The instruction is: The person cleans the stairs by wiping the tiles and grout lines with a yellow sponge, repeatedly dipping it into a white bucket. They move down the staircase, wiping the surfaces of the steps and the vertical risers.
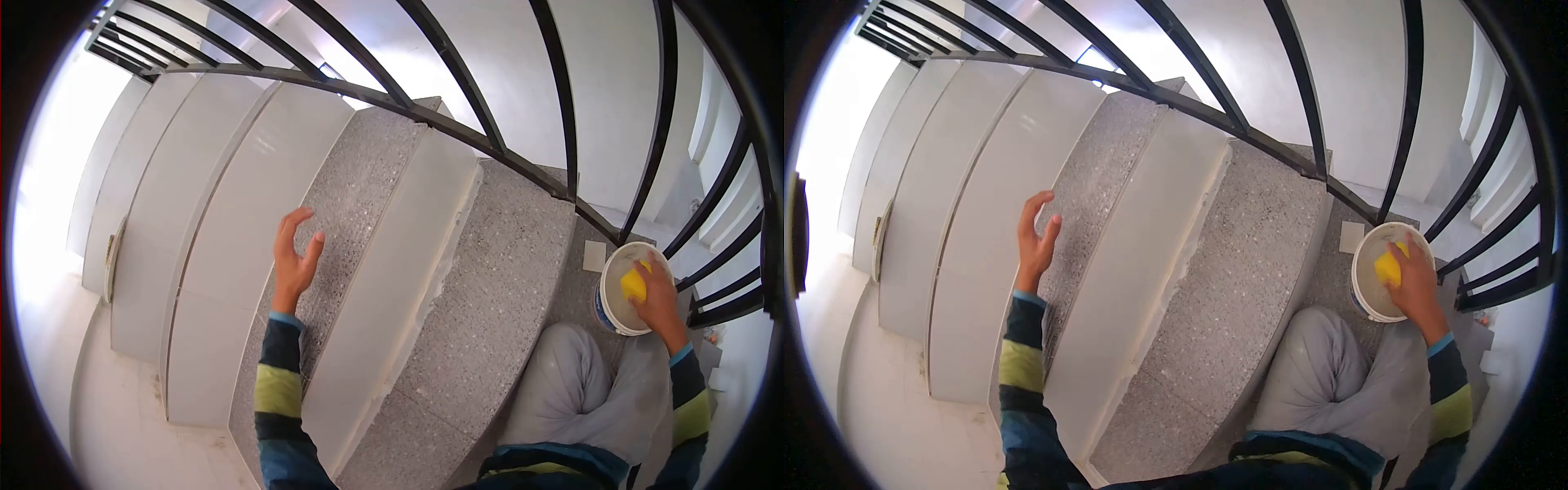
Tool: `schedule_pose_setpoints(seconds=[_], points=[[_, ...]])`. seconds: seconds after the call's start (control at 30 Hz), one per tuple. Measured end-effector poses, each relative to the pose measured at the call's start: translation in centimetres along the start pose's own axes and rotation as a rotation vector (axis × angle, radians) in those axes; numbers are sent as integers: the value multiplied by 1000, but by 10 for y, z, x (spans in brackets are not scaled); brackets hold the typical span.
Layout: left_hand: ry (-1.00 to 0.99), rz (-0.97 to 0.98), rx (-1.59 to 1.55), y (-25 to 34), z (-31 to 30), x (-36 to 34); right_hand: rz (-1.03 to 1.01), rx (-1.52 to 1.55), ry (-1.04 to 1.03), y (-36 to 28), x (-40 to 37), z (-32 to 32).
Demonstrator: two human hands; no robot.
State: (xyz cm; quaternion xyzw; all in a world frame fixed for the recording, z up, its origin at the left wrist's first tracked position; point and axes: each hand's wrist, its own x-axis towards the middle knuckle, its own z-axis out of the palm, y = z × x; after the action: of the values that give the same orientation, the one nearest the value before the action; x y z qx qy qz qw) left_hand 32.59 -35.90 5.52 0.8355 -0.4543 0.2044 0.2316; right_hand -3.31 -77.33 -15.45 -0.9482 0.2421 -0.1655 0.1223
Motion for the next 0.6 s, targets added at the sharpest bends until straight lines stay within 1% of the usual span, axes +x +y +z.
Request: schedule_pose_setpoints(seconds=[0.03,0.1,0.13,0.2,0.23,0.27,0.3,0.33,0.4,0.47,0.53,0.57,0.6], points=[[1,-7,-6,-11,3,2,-3,-7,-5,-1,2,-1],[-48,-53,65,-30,13,6,11,177,95,1,6,-4],[-52,-56,55,-38,18,8,15,168,88,-8,12,-7],[-87,-143,97,-54,28,10,188,850,142,-52,34,-12],[-92,-146,90,-59,33,10,272,1335,80,-77,44,-4],[-116,-190,92,-64,37,10,354,1820,9,-104,56,11],[-139,-232,95,-69,41,10,299,1878,-63,-128,71,34],[-141,-229,89,-73,43,11,239,1933,-130,-151,88,56],[-124,-247,57,-75,42,9,239,1773,16,-212,120,75],[-156,-260,52,-73,42,11,130,1430,239,-249,152,97],[-191,-274,54,-73,41,10,-18,1118,609,-279,182,113],[-184,-272,33,-74,42,10,-8,1116,608,-292,193,114],[-175,-268,10,-75,43,11,-87,1063,670,-304,203,114]])
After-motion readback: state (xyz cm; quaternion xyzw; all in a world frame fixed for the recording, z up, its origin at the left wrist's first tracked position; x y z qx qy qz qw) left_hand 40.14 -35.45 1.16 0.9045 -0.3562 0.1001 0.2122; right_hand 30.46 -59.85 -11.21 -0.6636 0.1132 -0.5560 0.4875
